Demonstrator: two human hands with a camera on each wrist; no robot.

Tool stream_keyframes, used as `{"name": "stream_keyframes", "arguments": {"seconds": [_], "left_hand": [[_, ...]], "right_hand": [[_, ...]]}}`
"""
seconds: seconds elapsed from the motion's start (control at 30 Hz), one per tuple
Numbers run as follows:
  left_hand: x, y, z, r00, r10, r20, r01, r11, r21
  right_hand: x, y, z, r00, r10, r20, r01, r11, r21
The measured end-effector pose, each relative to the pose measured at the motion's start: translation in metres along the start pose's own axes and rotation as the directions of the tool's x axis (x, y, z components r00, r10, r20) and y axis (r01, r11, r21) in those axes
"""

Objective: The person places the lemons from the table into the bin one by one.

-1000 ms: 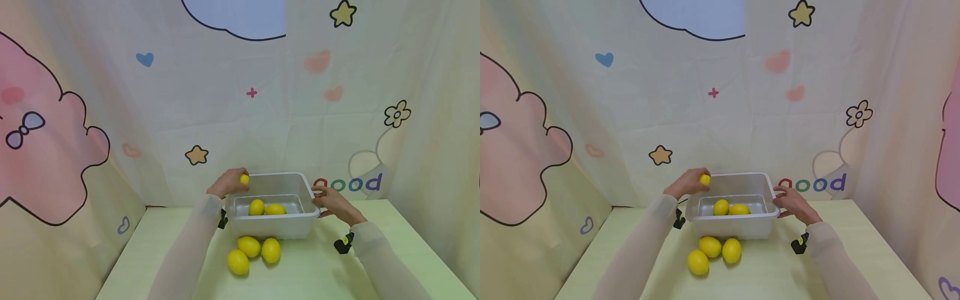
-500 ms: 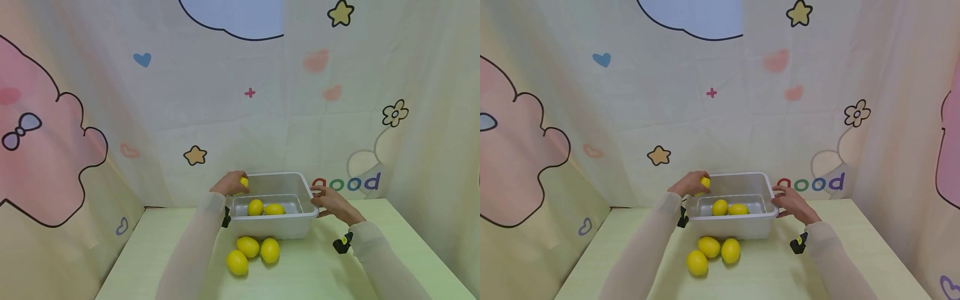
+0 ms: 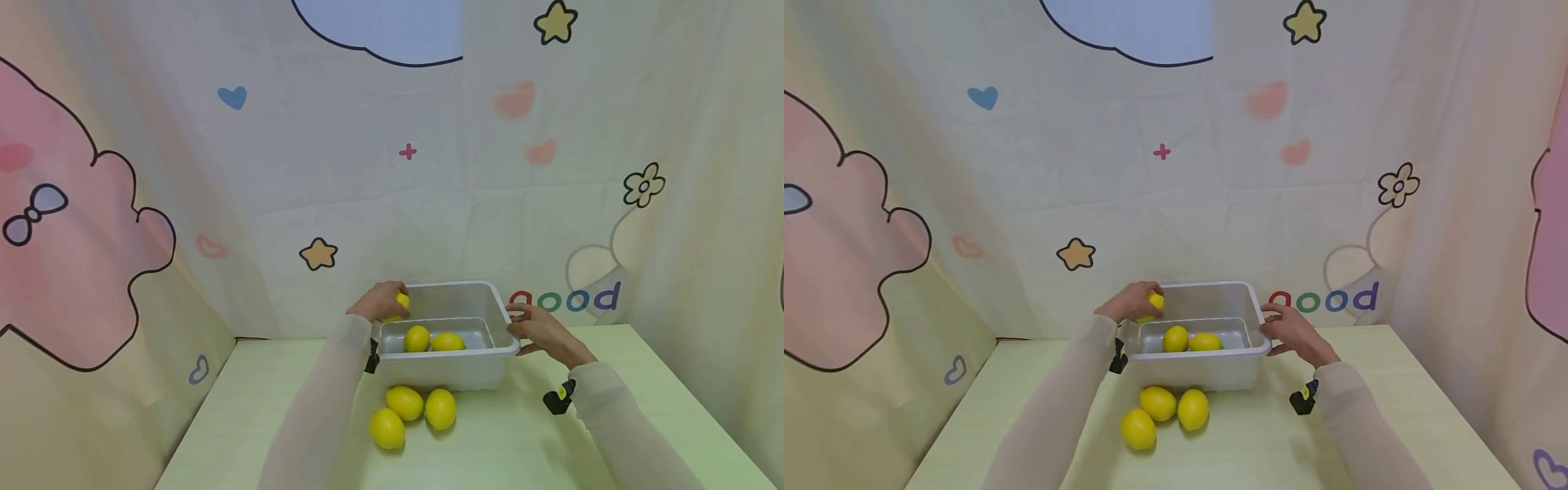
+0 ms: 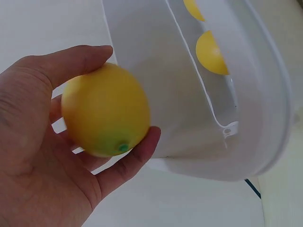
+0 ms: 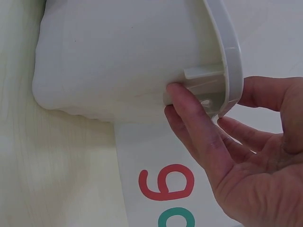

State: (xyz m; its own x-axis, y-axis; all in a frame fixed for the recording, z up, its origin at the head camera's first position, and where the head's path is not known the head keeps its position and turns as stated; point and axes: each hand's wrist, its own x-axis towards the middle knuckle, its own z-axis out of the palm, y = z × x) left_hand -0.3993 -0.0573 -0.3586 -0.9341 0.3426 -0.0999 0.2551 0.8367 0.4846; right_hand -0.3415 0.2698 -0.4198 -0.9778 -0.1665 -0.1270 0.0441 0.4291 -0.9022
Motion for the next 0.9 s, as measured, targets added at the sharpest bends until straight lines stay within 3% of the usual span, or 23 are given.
{"name": "stream_keyframes", "arguments": {"seconds": [0.43,0.9], "left_hand": [[0.001,-0.009,0.002,1.000,0.018,-0.007,-0.019,1.000,-0.012],[-0.008,-0.018,-0.004,0.996,0.072,-0.059,-0.068,0.995,0.073]], "right_hand": [[0.000,0.002,0.001,1.000,-0.011,0.002,0.011,1.000,-0.002],[0.002,0.002,0.000,1.000,-0.006,-0.001,0.006,1.000,0.001]]}}
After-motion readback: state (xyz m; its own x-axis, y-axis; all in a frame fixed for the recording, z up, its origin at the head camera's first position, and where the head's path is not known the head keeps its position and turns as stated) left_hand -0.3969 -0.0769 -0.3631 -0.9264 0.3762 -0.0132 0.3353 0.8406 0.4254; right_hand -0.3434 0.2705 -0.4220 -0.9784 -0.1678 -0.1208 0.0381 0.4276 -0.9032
